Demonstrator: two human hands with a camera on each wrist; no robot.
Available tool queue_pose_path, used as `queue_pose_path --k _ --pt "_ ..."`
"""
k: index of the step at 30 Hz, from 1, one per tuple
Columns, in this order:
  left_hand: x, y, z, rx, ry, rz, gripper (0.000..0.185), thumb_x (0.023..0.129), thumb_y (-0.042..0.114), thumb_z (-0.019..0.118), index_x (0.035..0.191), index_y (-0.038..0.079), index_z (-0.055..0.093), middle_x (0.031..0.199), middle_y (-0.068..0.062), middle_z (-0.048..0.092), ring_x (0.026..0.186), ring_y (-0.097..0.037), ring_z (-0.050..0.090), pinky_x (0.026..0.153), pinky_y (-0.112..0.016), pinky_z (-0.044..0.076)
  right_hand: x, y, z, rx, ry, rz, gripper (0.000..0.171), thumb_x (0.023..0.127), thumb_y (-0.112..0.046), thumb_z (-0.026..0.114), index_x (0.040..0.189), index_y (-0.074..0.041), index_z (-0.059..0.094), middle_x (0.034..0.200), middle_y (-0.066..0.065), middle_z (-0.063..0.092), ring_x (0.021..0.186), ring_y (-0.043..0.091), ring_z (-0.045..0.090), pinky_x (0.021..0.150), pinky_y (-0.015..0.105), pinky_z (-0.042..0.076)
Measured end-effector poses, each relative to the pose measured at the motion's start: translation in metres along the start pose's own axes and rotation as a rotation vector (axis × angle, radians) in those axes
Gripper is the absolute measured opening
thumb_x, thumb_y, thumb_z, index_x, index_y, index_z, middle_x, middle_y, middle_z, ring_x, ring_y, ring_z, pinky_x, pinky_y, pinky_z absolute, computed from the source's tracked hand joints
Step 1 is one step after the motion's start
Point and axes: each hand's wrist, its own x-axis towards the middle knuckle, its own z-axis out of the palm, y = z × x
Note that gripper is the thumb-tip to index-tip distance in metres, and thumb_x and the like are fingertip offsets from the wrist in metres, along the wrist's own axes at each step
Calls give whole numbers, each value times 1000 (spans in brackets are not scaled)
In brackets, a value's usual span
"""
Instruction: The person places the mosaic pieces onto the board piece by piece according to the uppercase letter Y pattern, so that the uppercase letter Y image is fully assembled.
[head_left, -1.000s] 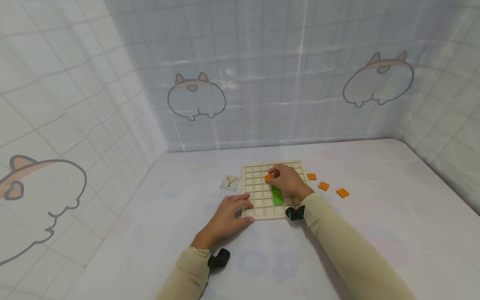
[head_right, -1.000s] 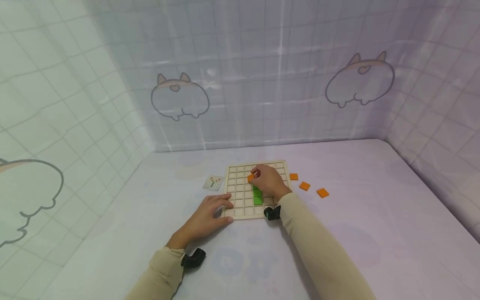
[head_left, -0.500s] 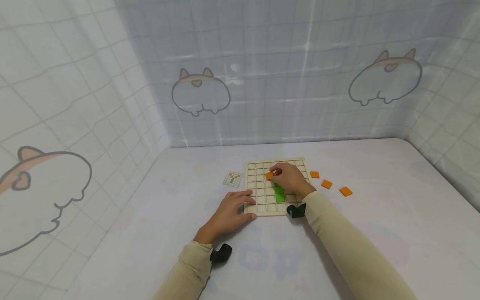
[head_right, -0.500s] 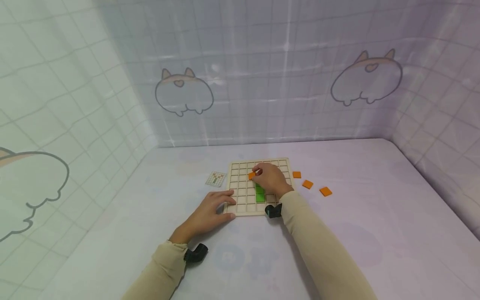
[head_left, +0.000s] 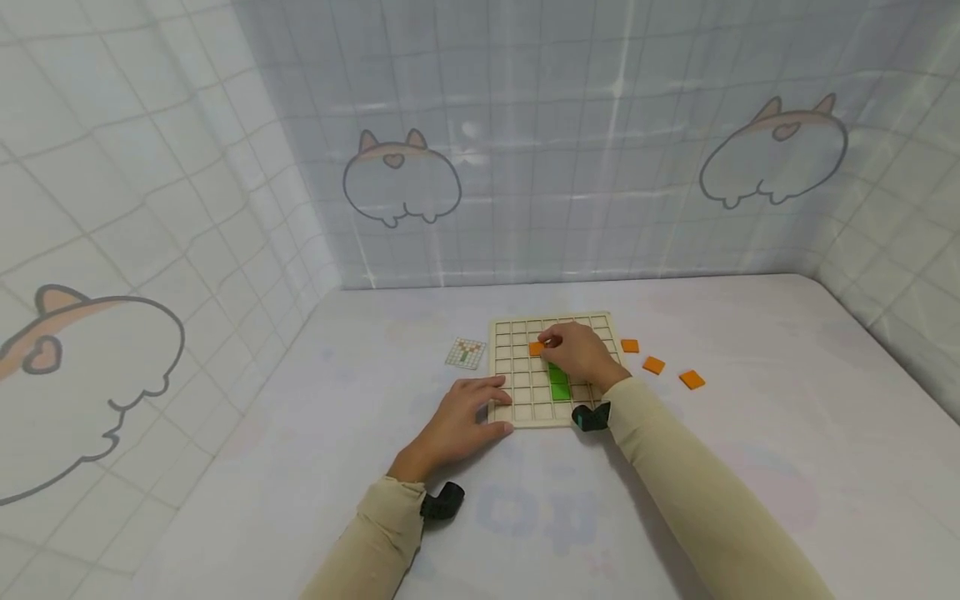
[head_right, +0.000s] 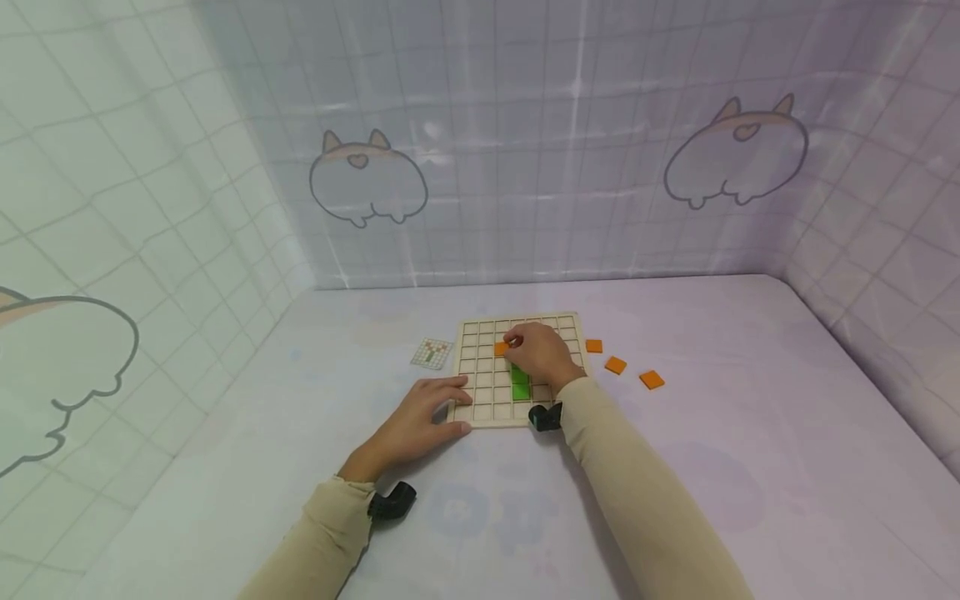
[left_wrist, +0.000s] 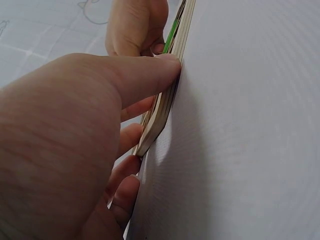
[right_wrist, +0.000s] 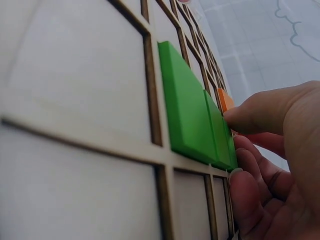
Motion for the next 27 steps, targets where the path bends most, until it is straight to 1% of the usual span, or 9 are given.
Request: queue_pose_path --k 5,11,15,22,27 --pt "1 0 0 3 -4 2 33 89 33 76 118 21 69 152 1 47 136 -29 39 110 -49 32 0 -1 0 -34 -18 -2 33 96 -22 63 127 -12 70 118 8 69 108 25 63 93 43 49" --pt "2 0 0 19 -5 6 33 89 34 76 119 21 69 153 0 47 136 -29 39 110 -48 32 1 -2 -1 -46 -19 1 34 96 -22 63 127 -10 70 119 8 69 107 25 62 93 43 49" --pt "3 1 -2 15 -11 14 33 90 34 75 119 20 69 153 -1 47 136 -30 39 109 -49 32 0 0 -1 -24 -11 6 34 97 -23 63 128 -9 69 119 9 68 107 26 61 94 44 48" --pt "3 1 -4 8 -3 22 33 90 32 76 119 18 69 152 -1 48 136 -32 40 109 -50 33 1 4 -1 60 10 21 33 97 -22 64 127 -9 69 115 8 68 105 25 60 92 43 49" --pt "1 0 -3 -4 1 24 32 90 31 76 118 18 70 151 -1 49 135 -32 40 108 -50 33 0 3 0 71 11 24 32 97 -21 64 126 -8 69 115 8 68 106 25 60 93 43 48"
